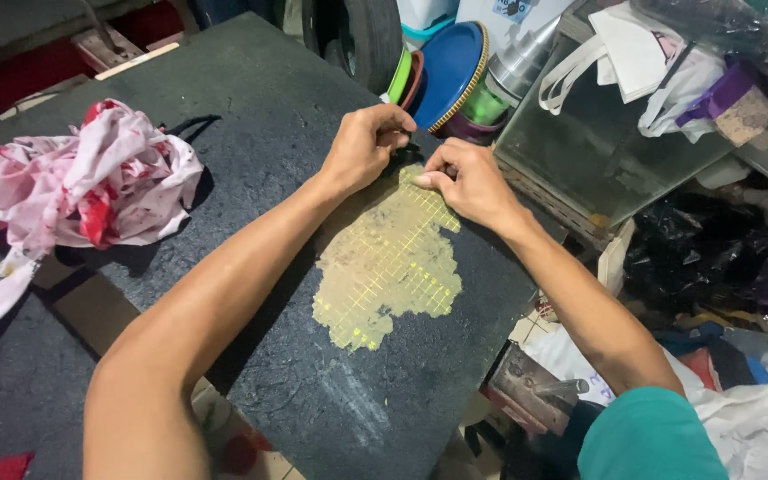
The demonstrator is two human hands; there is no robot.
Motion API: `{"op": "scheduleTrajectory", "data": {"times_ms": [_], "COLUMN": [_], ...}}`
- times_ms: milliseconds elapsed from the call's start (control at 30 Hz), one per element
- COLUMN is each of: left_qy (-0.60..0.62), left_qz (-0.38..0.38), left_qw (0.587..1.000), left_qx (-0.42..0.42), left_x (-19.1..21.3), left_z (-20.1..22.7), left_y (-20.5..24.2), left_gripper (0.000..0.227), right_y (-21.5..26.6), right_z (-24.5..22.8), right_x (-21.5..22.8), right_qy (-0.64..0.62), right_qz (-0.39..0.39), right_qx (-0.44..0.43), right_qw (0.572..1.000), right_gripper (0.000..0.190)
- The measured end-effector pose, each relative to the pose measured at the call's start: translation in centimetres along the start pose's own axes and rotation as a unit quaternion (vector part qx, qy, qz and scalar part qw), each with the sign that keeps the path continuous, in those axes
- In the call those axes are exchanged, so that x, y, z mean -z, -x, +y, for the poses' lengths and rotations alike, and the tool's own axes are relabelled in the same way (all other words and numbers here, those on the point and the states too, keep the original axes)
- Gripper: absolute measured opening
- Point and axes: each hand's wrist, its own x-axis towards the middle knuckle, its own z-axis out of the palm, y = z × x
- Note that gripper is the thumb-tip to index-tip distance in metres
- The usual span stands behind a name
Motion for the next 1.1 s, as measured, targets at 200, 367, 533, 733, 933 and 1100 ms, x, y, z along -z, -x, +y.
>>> {"op": "scheduleTrajectory", "data": {"times_ms": [200, 367, 533, 733, 933, 1100], "left_qy": [-0.007, 0.003, 0.008, 0.013, -0.007, -0.009], "left_qz": [0.004, 0.014, 0.013, -0.003, -0.011, -0.023], "left_qw": [1.0, 1.0, 1.0, 1.0, 1.0, 1.0], "left_qx": [0.001, -0.001, 0.002, 0.007, 0.0, 0.005], "left_x": [-0.2, -0.2, -0.3, -0.3, -0.3, -0.1], "left_z": [0.5, 0.0, 0.3, 0.4, 0.5, 1.1], "left_y": [-0.1, 0.0, 0.0, 0.2, 0.2, 0.3], "left_gripper": [0.018, 0.018, 0.019, 0.02, 0.019, 0.019], "right_y": [0.4, 0.8, 0.8, 0.6, 0.3, 0.3], "right_z": [1.8, -0.4, -0.4, 0.4, 0.2, 1.8], "right_x": [-2.0, -1.3, -1.5, -1.2, -0.6, -0.8], "right_qy": [0.111, 0.186, 0.256, 0.213, 0.158, 0.114], "right_qz": [-0.009, -0.019, -0.021, -0.058, -0.069, -0.048], "right_qx": [-0.069, -0.068, -0.062, -0.147, -0.171, -0.175], "right_qw": [0.991, 0.98, 0.965, 0.964, 0.97, 0.977], "right_gripper": [0.014, 0.022, 0.023, 0.028, 0.029, 0.028]}}
